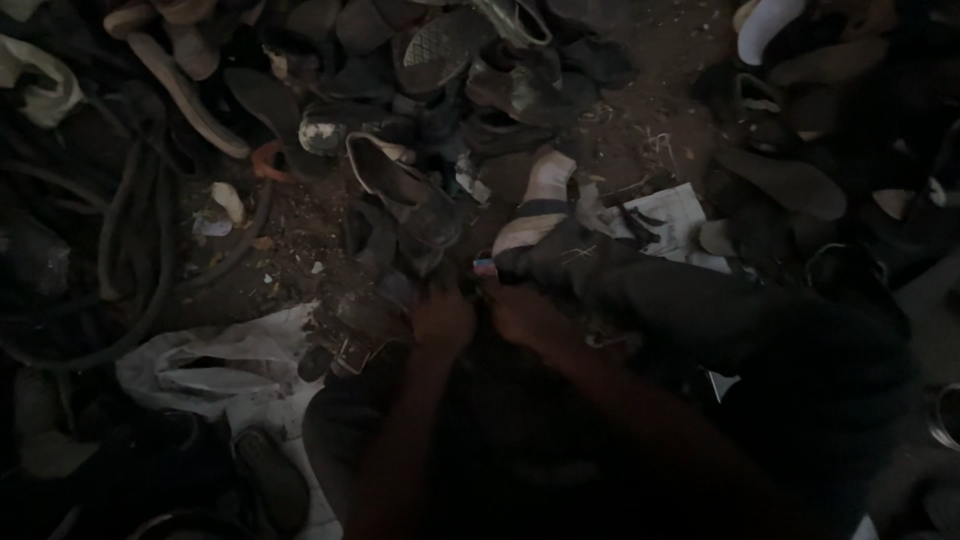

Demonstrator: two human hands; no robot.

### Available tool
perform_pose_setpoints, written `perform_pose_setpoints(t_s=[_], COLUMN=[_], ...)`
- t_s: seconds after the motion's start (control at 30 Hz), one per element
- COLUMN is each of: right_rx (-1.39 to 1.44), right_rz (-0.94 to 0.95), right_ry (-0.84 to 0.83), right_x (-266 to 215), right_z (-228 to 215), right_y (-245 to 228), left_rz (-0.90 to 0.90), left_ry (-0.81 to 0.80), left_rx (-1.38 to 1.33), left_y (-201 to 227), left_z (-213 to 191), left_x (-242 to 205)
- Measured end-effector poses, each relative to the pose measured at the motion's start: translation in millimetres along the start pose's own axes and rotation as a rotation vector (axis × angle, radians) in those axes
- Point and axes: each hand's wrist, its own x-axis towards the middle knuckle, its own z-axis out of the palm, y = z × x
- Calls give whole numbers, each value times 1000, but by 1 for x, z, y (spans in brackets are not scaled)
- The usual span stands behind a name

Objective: The person sits on the ground surrounded by piles of shoes and uses a knife to scrape and clean the sole of a shoe held in their lap. They repeatedly scrape the shoe's surface and occasionally wipe it with their hand.

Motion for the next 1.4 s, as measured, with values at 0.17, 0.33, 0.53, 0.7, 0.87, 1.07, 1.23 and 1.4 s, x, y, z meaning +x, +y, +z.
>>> perform_pose_setpoints(t_s=[0.17,0.33,0.53,0.7,0.87,1.07,1.23,1.4], right_rx=[-78,-49,-60,-188,-135,-60,-3,-1], right_rz=[248,9,44,-122,76,301,33,15], right_ry=[-117,0,-27,-19,-194,-572,-255,16], right_x=[-25,-67,-47,-117,-94,-151,-195,-176], right_z=[1,17,30,22,10,-27,-2,27], right_y=[-25,-9,8,0,-34,-42,-13,66], left_rz=[-136,-86,-82,-46,-43,-129,-164,-109], left_ry=[-324,-385,-361,-198,-159,214,406,-183], left_rx=[-108,-66,-26,92,154,-61,-85,-166], left_y=[-22,-17,-6,-17,-28,-38,-32,17], left_z=[27,20,11,13,10,-35,-67,-85], left_x=[-4,-7,-18,-49,-82,-123,-152,-79])
